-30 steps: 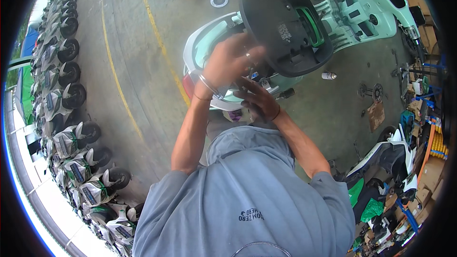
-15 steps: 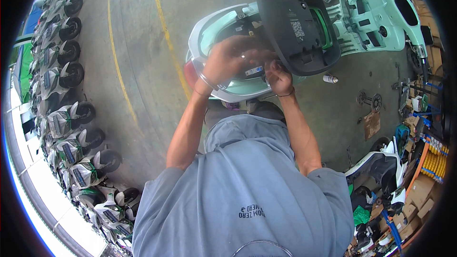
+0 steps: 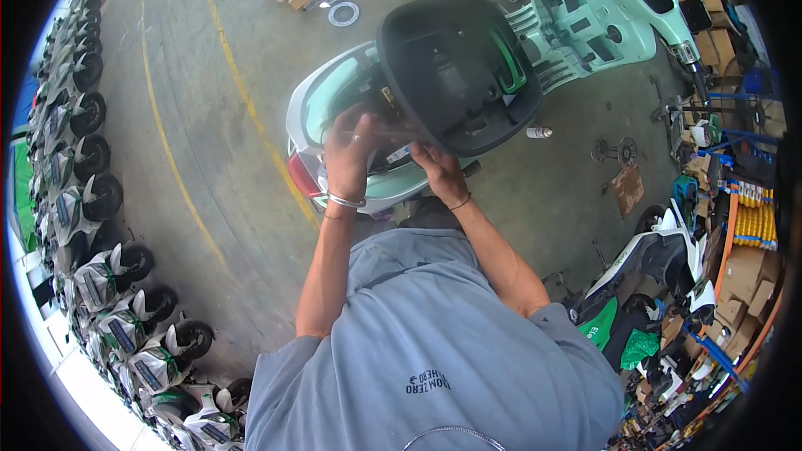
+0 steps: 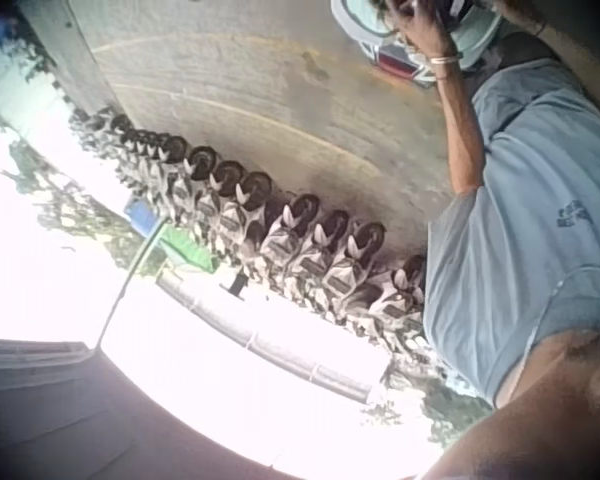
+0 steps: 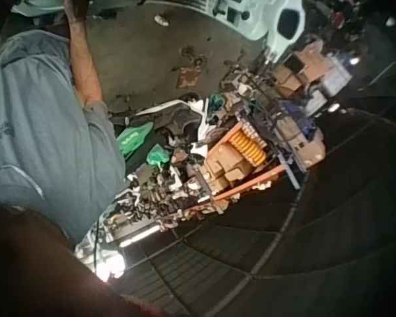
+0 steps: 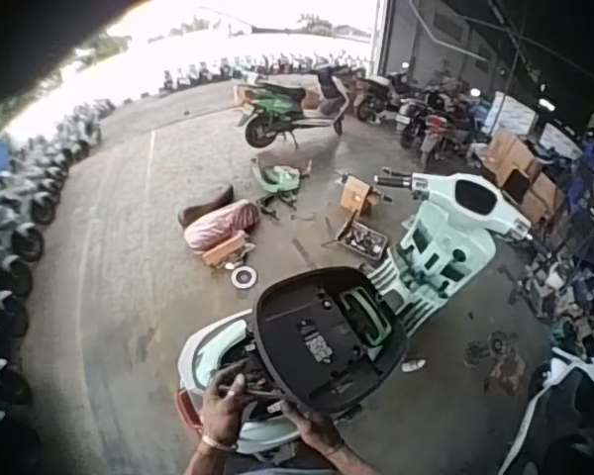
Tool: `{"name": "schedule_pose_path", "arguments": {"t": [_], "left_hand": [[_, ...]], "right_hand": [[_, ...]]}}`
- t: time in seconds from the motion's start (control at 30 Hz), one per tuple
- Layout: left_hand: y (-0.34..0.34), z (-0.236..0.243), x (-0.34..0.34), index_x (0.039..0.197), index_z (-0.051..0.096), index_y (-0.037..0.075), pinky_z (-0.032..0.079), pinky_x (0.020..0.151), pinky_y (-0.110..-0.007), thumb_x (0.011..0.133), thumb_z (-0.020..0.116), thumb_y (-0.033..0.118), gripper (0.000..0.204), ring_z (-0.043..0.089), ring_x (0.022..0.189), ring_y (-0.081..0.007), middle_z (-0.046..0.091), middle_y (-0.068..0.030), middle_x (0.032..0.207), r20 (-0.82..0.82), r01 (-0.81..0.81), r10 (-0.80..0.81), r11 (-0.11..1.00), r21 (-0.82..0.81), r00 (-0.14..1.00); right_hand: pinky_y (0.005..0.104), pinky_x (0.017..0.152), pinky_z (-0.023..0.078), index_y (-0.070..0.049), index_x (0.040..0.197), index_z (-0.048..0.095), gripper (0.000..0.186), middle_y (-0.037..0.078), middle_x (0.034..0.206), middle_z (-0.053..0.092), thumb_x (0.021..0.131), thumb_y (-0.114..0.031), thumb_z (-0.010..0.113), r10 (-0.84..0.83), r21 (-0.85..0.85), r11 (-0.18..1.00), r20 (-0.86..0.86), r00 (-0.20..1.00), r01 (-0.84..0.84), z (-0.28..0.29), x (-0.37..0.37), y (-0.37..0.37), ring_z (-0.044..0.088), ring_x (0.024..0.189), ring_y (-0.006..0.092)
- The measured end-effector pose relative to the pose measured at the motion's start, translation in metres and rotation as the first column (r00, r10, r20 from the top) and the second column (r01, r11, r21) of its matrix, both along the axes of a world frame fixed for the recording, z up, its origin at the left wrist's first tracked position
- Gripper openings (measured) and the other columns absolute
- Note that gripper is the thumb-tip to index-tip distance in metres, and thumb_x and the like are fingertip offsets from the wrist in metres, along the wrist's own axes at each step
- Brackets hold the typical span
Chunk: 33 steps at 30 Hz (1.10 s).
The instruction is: The person works on the internal components under the seat of a scooter, using a T-handle socket wrench to loosen or tighten bolts and then handling a small electrical module.
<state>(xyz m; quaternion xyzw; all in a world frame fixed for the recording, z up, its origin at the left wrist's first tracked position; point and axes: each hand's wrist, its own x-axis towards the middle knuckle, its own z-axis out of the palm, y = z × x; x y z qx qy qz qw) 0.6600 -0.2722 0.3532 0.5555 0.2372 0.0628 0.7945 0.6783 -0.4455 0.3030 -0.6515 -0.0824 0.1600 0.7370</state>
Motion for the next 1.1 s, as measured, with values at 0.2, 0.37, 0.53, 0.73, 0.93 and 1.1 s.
{"name": "schedule_pose_path", "arguments": {"t": [0.2, 0.37, 0.53, 0.73, 0.93, 1.1], "left_hand": [[-0.014, 0.021, 0.012, 0.142, 0.031, -0.005, 0.057, 0.082, -0.040, 0.103, 0.052, 0.023, 0.052, 0.063, 0.085, -0.0222, 0.053, -0.0071, 0.084, 0.054, -0.064, 0.085, 0.945, -0.320, 0.995], [-0.017, 0.014, 0.017, 0.145, 0.030, 0.001, 0.052, 0.080, -0.041, 0.102, 0.053, 0.022, 0.053, 0.057, 0.076, -0.0202, 0.048, -0.0054, 0.079, 0.044, -0.079, 0.121, 0.839, -0.539, 0.992], [-0.015, 0.004, 0.021, 0.143, 0.033, -0.004, 0.051, 0.077, -0.037, 0.103, 0.050, 0.037, 0.060, 0.056, 0.077, -0.0185, 0.051, -0.0047, 0.080, -0.003, -0.080, 0.093, 0.841, -0.536, 0.996], [-0.018, 0.016, 0.036, 0.135, 0.045, -0.004, 0.051, 0.075, -0.030, 0.104, 0.032, 0.054, 0.068, 0.062, 0.082, -0.0160, 0.064, -0.0074, 0.088, -0.259, -0.111, 0.076, 0.986, -0.123, 0.963], [-0.024, 0.006, 0.035, 0.132, 0.049, -0.005, 0.052, 0.081, -0.027, 0.106, 0.032, 0.049, 0.063, 0.065, 0.097, -0.0195, 0.066, -0.0139, 0.111, -0.297, -0.206, 0.233, 0.971, 0.120, 0.926], [0.000, -0.029, -0.005, 0.120, 0.057, -0.004, 0.054, 0.077, -0.031, 0.103, 0.040, 0.031, 0.043, 0.064, 0.094, -0.0199, 0.065, -0.0124, 0.109, -0.302, -0.020, 0.155, 0.913, 0.408, 0.941]], "right_hand": [[0.0294, 0.065, 0.052, 0.004, 0.111, 0.064, 0.033, 0.007, 0.092, 0.068, 0.094, -0.025, 0.063, 0.089, -0.502, 0.764, -0.540, 0.837, -0.405, 0.011, 0.028, -0.129, 0.065, 0.080, 0.0149], [0.0309, 0.057, 0.051, 0.004, 0.113, 0.063, 0.036, 0.009, 0.088, 0.068, 0.094, -0.026, 0.064, -0.320, -0.631, 0.771, -0.270, 0.908, 0.084, 0.069, 0.118, -0.197, 0.066, 0.072, 0.0162], [0.0397, 0.093, 0.050, -0.006, 0.137, 0.051, 0.057, 0.017, 0.124, 0.059, 0.089, -0.027, 0.072, 0.021, -0.731, 0.664, 0.228, 0.973, 0.157, 0.044, 0.213, -0.153, 0.059, 0.114, 0.0281], [0.0361, 0.085, 0.052, -0.004, 0.112, 0.066, 0.022, 0.016, 0.089, 0.070, 0.099, -0.019, 0.057, 0.157, -0.699, 0.713, 0.241, 0.958, 0.059, 0.008, 0.267, -0.131, 0.070, 0.090, 0.0311], [0.0243, 0.048, 0.036, 0.002, 0.110, 0.058, 0.029, -0.003, 0.059, 0.039, 0.106, -0.023, 0.044, -0.564, 0.015, 0.821, 0.180, 0.806, 0.571, 0.067, 0.292, -0.200, 0.038, 0.049, 0.0071], [0.0240, 0.048, 0.032, 0.004, 0.107, 0.060, 0.034, -0.003, 0.058, 0.036, 0.106, -0.026, 0.043, -0.731, -0.203, 0.616, 0.213, 0.648, 0.761, 0.130, 0.295, -0.293, 0.035, 0.051, 0.0060]]}}
